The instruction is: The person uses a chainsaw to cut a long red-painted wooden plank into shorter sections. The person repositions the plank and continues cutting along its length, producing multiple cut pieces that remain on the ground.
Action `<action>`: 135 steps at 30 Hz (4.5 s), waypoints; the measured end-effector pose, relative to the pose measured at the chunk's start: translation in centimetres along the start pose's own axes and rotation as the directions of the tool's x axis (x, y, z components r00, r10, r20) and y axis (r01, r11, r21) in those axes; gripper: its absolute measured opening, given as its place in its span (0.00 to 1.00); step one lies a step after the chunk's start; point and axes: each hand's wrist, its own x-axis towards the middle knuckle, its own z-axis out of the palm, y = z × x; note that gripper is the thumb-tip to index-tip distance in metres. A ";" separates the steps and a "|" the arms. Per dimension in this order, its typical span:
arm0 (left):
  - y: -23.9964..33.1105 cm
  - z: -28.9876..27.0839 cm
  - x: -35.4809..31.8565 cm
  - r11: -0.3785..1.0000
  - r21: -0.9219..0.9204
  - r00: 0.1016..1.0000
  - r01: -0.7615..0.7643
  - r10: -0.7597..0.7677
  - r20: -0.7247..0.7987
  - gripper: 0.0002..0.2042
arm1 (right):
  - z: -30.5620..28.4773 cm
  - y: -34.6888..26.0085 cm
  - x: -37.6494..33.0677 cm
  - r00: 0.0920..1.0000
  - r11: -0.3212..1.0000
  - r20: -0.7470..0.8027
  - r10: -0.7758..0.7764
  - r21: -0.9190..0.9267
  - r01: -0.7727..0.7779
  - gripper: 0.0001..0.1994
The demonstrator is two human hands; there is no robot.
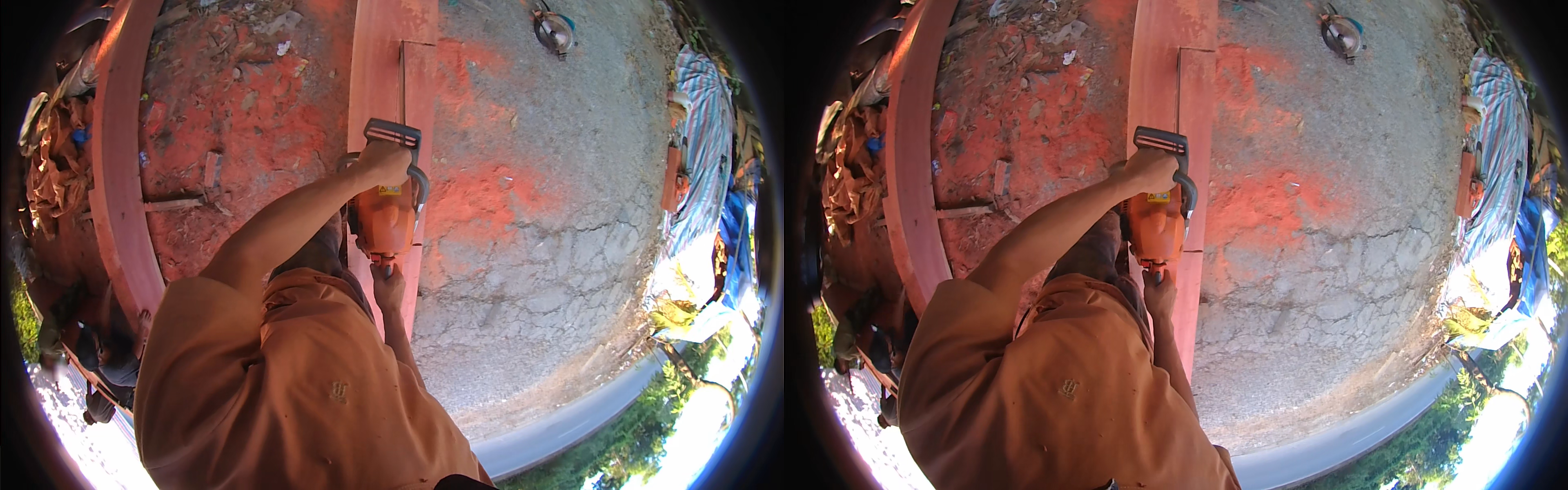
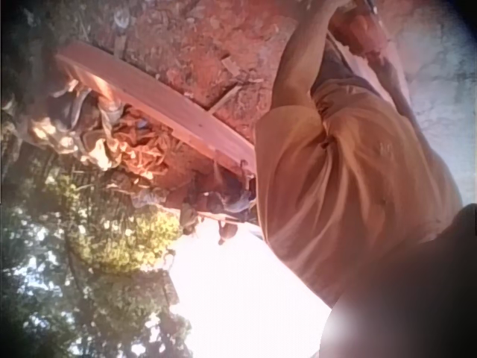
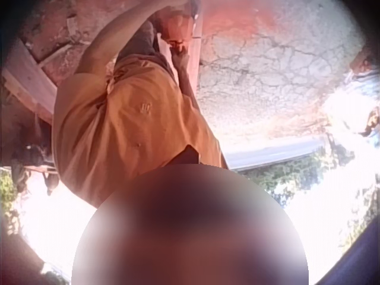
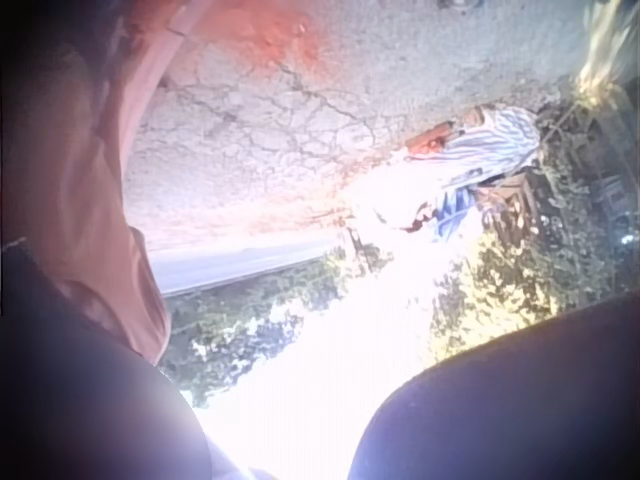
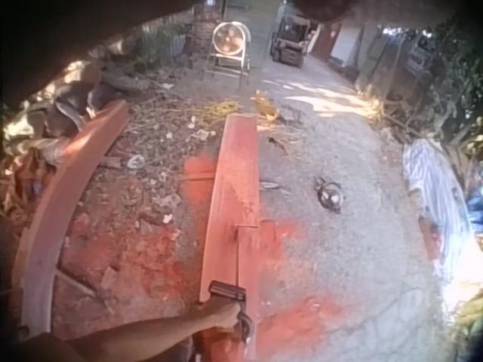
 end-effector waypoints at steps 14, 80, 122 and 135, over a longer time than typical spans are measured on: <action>-1.0 0.7 0.9 0.998 0.036 0.997 -0.047 0.049 -0.067 0.10 | 1.0 0.8 1.6 1.000 0.999 0.019 0.007 -0.031 -0.006 0.21; -1.9 2.3 2.1 0.997 0.057 0.998 -0.055 0.058 -0.036 0.09 | 2.9 2.6 3.1 1.000 1.000 0.007 -0.012 -0.023 0.012 0.21; -3.7 3.1 3.5 0.994 0.045 0.994 -0.104 0.105 -0.028 0.09 | 3.8 2.1 3.7 1.000 0.999 -0.012 -0.001 -0.037 0.000 0.21; -4.0 3.6 4.0 0.995 0.059 0.997 -0.082 0.082 0.001 0.09 | 3.4 2.2 3.8 0.999 1.000 0.033 -0.027 -0.004 0.028 0.22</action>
